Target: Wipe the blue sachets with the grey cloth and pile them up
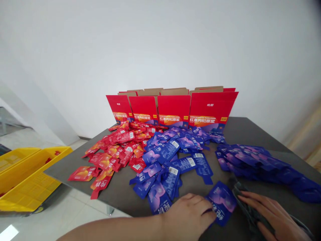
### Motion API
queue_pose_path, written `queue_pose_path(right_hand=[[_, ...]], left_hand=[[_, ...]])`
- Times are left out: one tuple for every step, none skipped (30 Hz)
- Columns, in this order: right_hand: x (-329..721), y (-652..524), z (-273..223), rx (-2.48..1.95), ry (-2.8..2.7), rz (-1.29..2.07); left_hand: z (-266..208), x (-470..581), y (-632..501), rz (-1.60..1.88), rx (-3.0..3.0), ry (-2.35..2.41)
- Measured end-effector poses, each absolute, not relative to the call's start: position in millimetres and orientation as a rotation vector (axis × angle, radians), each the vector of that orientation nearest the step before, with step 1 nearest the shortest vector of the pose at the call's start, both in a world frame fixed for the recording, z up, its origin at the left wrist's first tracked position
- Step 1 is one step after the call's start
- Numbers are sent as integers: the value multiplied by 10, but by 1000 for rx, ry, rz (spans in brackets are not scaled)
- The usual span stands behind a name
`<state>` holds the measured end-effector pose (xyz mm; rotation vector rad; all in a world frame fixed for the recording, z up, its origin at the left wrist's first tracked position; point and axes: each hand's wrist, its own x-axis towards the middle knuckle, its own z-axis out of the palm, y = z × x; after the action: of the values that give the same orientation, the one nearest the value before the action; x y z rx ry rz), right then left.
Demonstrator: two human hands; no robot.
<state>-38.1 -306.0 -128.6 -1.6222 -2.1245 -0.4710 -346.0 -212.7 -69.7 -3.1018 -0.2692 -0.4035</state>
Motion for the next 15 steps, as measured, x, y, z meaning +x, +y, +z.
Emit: queue_pose_path(right_hand=[[-479, -3059, -1216, -1565, -2187, -518], [-591, -3052, -1145, -1510, -2240, -579], [-707, -3041, -1081, -1457, -2291, -651], [-818, -3025, -1029, -1407, -2328, -720], [-913, -3006, -995, -1360, -2360, -781], [-986, -2987, -981, -1323, -2388, -827], [-1034, -2970, -988, -1299, -2409, -858], [-1057, -2956, -1012, -1294, -2427, -873], [-1058, -2945, -1048, -1309, -2440, -878], [-1040, -2936, -1092, -1341, -2444, -875], [-1009, -2927, -1138, -1393, -2441, -863], [-965, -2917, -1183, -1465, -2426, -847], [-911, -2903, -1224, -1543, -2395, -832], [-847, -2886, -1259, -1622, -2355, -816], [-773, -2864, -1288, -1700, -2311, -795]], left_hand=[[-780, -3480, -2188, -440, -3084, -273], [-868, -3488, -2242, -469, -3057, -266], [-954, -3486, -2286, -489, -3023, -249], [-1033, -3479, -2320, -508, -2987, -231], [-1097, -3472, -2345, -533, -2952, -216], [-1144, -3467, -2359, -563, -2921, -202], [-1171, -3466, -2366, -592, -2893, -192], [-1181, -3469, -2367, -616, -2871, -181], [-1180, -3476, -2365, -639, -2852, -175], [-1172, -3485, -2362, -672, -2831, -177], [-1163, -3495, -2359, -719, -2806, -180], [-1160, -3505, -2357, -775, -2779, -185], [-1165, -3514, -2356, -828, -2751, -189], [-1179, -3520, -2357, -865, -2728, -192], [-1199, -3525, -2359, -872, -2718, -195]])
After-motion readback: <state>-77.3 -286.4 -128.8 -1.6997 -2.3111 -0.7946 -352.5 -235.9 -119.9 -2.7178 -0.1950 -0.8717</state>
